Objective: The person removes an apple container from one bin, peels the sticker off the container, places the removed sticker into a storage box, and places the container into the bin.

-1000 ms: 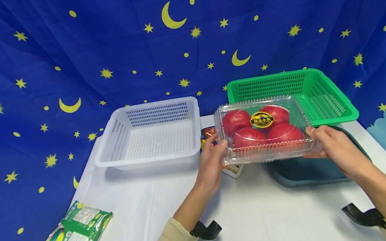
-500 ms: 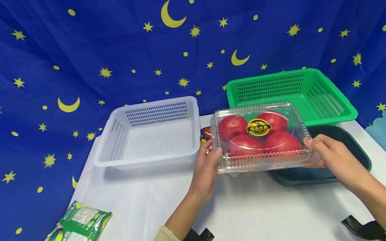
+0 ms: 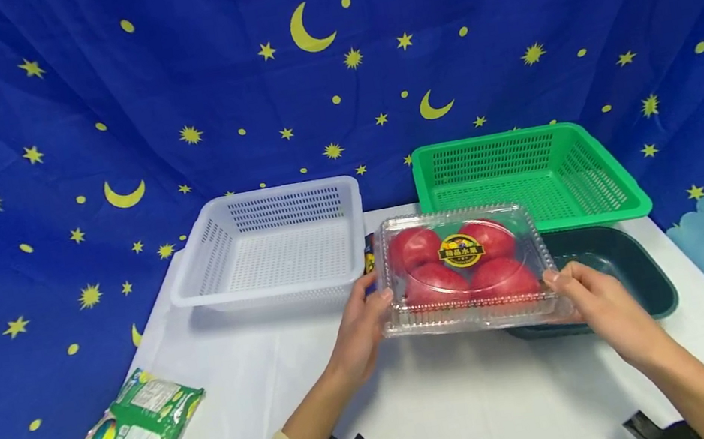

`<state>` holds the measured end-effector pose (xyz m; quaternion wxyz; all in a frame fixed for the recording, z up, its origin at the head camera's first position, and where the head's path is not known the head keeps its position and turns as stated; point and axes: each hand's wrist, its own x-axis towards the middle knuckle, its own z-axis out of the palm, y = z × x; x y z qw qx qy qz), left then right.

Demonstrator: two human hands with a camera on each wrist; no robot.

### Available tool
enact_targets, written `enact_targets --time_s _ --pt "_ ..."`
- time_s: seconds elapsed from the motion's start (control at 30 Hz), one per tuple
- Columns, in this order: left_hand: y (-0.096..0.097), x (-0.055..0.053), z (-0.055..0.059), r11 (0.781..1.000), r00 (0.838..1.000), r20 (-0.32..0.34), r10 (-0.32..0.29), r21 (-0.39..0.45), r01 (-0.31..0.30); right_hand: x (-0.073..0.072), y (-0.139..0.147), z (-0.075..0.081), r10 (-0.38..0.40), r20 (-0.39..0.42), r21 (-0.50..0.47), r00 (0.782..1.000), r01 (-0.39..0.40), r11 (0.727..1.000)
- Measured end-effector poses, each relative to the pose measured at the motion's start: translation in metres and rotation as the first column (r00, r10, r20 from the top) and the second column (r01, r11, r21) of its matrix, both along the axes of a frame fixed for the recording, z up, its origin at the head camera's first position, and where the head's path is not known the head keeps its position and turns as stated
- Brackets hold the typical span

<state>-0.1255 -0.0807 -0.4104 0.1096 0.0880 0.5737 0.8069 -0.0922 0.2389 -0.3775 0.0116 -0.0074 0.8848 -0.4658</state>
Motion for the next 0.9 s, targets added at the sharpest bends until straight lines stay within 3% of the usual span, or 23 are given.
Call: enact_targets --time_s 0.6,0.9 --pt "-0.02 0.019 -0.011 1.0 0.999 0.036 -0.02 -0.018 0.021 0.012 -0.012 -0.005 0.032 0.06 0.103 0.998 -0.038 0.994" --pt "-0.031 0.03 -0.017 1.0 0.999 0.037 -0.009 -0.027 0.01 0.016 -0.019 -0.012 0.094 0.04 0.116 0.995 -0.099 0.988"
